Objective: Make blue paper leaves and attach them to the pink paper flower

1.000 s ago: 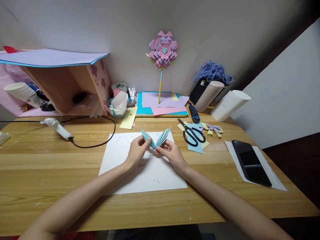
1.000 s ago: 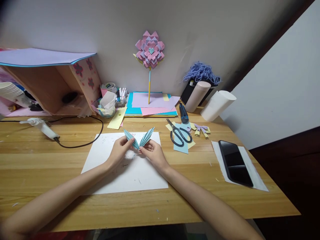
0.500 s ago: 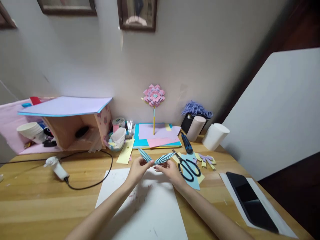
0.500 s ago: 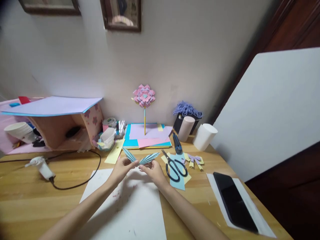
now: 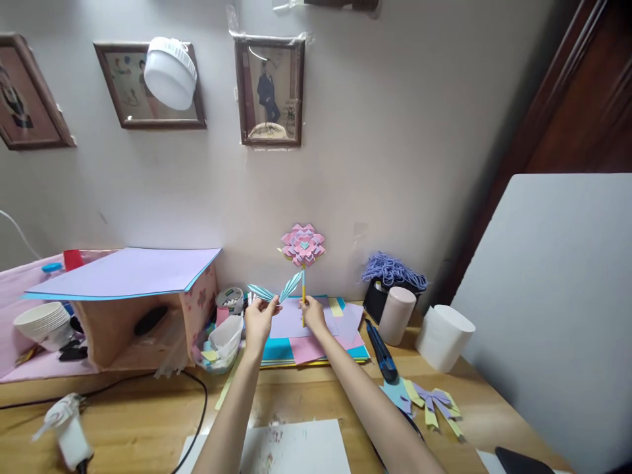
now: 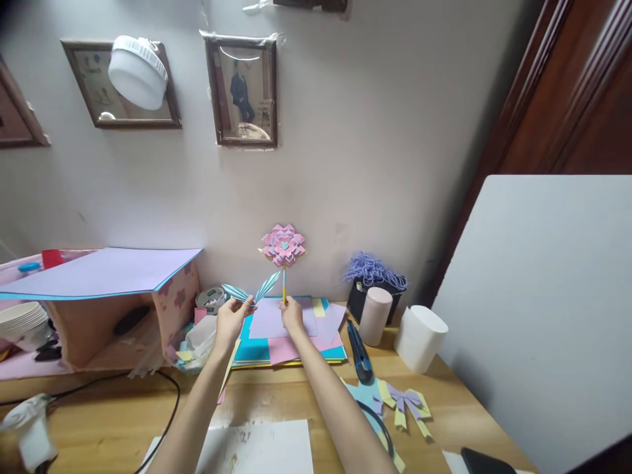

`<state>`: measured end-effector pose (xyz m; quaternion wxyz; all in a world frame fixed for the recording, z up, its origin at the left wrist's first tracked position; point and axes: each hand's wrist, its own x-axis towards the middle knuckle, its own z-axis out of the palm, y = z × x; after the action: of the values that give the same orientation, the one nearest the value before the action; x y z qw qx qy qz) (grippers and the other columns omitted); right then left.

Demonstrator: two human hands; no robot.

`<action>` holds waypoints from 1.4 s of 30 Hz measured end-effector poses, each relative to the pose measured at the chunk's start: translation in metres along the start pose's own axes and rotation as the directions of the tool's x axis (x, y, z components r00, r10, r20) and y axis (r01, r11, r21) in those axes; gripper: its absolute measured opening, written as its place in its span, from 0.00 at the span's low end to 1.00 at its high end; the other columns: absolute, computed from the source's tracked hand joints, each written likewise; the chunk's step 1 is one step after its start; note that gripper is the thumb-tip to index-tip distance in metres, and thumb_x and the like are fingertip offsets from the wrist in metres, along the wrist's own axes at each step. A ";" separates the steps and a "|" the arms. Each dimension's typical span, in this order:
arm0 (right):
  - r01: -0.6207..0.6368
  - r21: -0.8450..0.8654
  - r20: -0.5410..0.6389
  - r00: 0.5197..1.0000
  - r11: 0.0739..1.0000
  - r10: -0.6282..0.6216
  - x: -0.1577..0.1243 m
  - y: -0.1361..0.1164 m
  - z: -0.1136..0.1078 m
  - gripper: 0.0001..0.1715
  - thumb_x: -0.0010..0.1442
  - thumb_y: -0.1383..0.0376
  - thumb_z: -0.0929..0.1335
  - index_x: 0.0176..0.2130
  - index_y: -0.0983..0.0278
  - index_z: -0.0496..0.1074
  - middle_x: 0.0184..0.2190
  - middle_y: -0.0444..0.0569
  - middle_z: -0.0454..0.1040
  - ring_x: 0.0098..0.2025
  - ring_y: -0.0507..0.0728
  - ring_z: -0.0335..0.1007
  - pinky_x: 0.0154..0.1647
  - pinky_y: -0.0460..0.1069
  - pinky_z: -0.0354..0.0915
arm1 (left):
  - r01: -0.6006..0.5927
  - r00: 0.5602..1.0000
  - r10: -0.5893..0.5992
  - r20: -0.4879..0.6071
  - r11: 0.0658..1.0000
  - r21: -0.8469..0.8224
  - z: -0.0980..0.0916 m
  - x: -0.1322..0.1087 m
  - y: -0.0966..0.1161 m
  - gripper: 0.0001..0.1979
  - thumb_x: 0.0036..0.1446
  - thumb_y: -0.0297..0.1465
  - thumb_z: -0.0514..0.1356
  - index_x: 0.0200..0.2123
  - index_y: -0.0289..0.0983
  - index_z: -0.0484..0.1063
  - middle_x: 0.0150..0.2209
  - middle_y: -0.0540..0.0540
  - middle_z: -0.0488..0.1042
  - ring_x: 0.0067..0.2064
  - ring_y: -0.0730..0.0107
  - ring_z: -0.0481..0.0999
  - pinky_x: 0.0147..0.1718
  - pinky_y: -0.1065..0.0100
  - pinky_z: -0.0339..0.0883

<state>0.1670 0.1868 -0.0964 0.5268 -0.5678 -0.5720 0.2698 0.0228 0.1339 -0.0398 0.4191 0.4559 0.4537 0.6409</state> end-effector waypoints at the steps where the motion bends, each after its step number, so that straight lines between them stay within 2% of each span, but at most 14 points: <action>1: 0.010 -0.002 -0.003 1.000 1.000 -0.010 0.000 -0.002 0.001 0.08 0.51 0.63 0.63 0.26 0.64 0.68 0.22 0.48 0.72 0.26 0.56 0.67 0.29 0.50 0.62 | -0.008 1.000 0.008 -0.002 1.000 0.010 -0.001 0.003 -0.002 0.18 0.39 0.42 0.65 0.25 0.32 0.67 0.22 0.46 0.75 0.27 0.64 0.77 0.31 0.64 0.72; 3: 0.042 -0.004 -0.019 0.999 0.999 -0.042 -0.004 -0.010 -0.005 0.10 0.53 0.62 0.61 0.26 0.64 0.67 0.23 0.48 0.71 0.27 0.56 0.67 0.31 0.49 0.61 | -0.019 1.000 0.020 -0.013 0.999 0.030 -0.005 0.008 -0.004 0.18 0.39 0.42 0.65 0.23 0.33 0.66 0.22 0.46 0.74 0.27 0.64 0.77 0.31 0.64 0.71; 5: 0.080 -0.002 -0.040 0.996 0.997 -0.080 -0.012 -0.023 -0.018 0.12 0.55 0.60 0.61 0.28 0.63 0.67 0.25 0.48 0.71 0.31 0.57 0.67 0.34 0.49 0.60 | -0.029 0.999 0.030 -0.027 0.998 0.053 -0.008 0.011 -0.004 0.18 0.40 0.42 0.64 0.22 0.33 0.65 0.21 0.46 0.74 0.28 0.63 0.77 0.31 0.65 0.71; 7: 0.108 0.010 -0.043 0.993 0.994 -0.108 -0.025 -0.040 -0.033 0.15 0.57 0.57 0.59 0.30 0.63 0.67 0.26 0.48 0.71 0.31 0.56 0.66 0.35 0.49 0.60 | -0.036 0.998 0.040 -0.050 0.996 0.080 -0.010 0.012 -0.002 0.18 0.40 0.43 0.64 0.22 0.34 0.64 0.21 0.46 0.74 0.29 0.62 0.77 0.30 0.64 0.71; 10: 0.155 0.160 0.032 0.986 0.975 -0.162 -0.056 -0.065 -0.045 0.17 0.58 0.53 0.59 0.34 0.63 0.68 0.25 0.47 0.69 0.30 0.55 0.65 0.33 0.47 0.61 | -0.037 0.997 0.043 -0.061 0.994 0.105 -0.006 0.008 0.003 0.18 0.41 0.43 0.63 0.22 0.34 0.63 0.21 0.47 0.73 0.28 0.62 0.77 0.29 0.65 0.71; 13: 0.105 0.233 0.151 0.978 0.967 -0.142 -0.092 -0.079 -0.041 0.17 0.57 0.53 0.60 0.31 0.62 0.68 0.24 0.45 0.67 0.28 0.54 0.64 0.32 0.47 0.60 | -0.013 1.000 0.013 0.005 0.999 0.041 0.000 0.000 0.011 0.18 0.42 0.43 0.63 0.23 0.35 0.62 0.21 0.48 0.72 0.28 0.62 0.77 0.28 0.65 0.71; 15: 0.080 0.216 0.208 0.970 0.973 -0.126 -0.111 -0.081 -0.033 0.16 0.58 0.54 0.60 0.28 0.62 0.67 0.22 0.44 0.66 0.26 0.53 0.62 0.29 0.47 0.59 | 0.014 0.998 -0.014 0.066 1.000 -0.012 0.004 -0.006 0.016 0.18 0.42 0.42 0.63 0.22 0.35 0.60 0.20 0.50 0.71 0.28 0.62 0.77 0.28 0.66 0.71; 18: 0.068 0.179 0.235 0.966 0.981 -0.110 -0.126 -0.077 -0.023 0.16 0.58 0.56 0.60 0.26 0.63 0.65 0.21 0.43 0.64 0.24 0.52 0.59 0.26 0.46 0.56 | 0.039 0.993 -0.032 0.113 0.997 -0.065 0.007 -0.014 0.023 0.19 0.44 0.43 0.62 0.22 0.36 0.59 0.19 0.51 0.70 0.29 0.64 0.77 0.29 0.65 0.71; 26: 0.091 0.104 0.255 0.960 0.990 -0.115 -0.128 -0.068 -0.018 0.14 0.59 0.60 0.59 0.24 0.62 0.61 0.21 0.43 0.63 0.25 0.53 0.57 0.27 0.46 0.54 | 0.071 0.987 -0.044 0.156 0.983 -0.172 0.014 -0.020 0.033 0.17 0.44 0.40 0.63 0.31 0.33 0.67 0.29 0.46 0.75 0.31 0.64 0.77 0.33 0.65 0.71; 34: 0.115 0.065 0.229 0.965 0.991 -0.127 -0.127 -0.066 -0.017 0.15 0.59 0.60 0.59 0.23 0.63 0.61 0.20 0.42 0.63 0.24 0.52 0.57 0.27 0.45 0.54 | 0.054 0.998 -0.049 0.030 0.979 -0.197 0.014 -0.016 0.028 0.18 0.42 0.42 0.63 0.28 0.31 0.68 0.26 0.46 0.75 0.30 0.66 0.77 0.34 0.64 0.71; 39: 0.096 0.092 0.178 0.978 0.991 -0.111 -0.120 -0.061 -0.024 0.17 0.59 0.56 0.59 0.26 0.64 0.65 0.21 0.44 0.67 0.24 0.52 0.61 0.27 0.45 0.57 | 0.038 0.998 -0.028 0.053 0.981 -0.189 0.012 -0.015 0.023 0.18 0.41 0.40 0.65 0.29 0.30 0.70 0.26 0.45 0.76 0.30 0.66 0.77 0.36 0.63 0.71; 42: 0.070 0.098 0.141 0.986 0.993 -0.083 -0.102 -0.050 -0.033 0.18 0.58 0.54 0.60 0.29 0.64 0.67 0.22 0.45 0.69 0.25 0.53 0.64 0.27 0.45 0.59 | 0.055 0.998 -0.047 0.047 0.981 -0.184 0.010 -0.011 0.017 0.18 0.39 0.38 0.66 0.31 0.29 0.72 0.28 0.43 0.76 0.30 0.65 0.77 0.37 0.63 0.70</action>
<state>0.1578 0.0712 -0.0716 0.5198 -0.4992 -0.6170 0.3161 0.0324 0.1215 -0.0241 0.4855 0.4169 0.3947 0.6593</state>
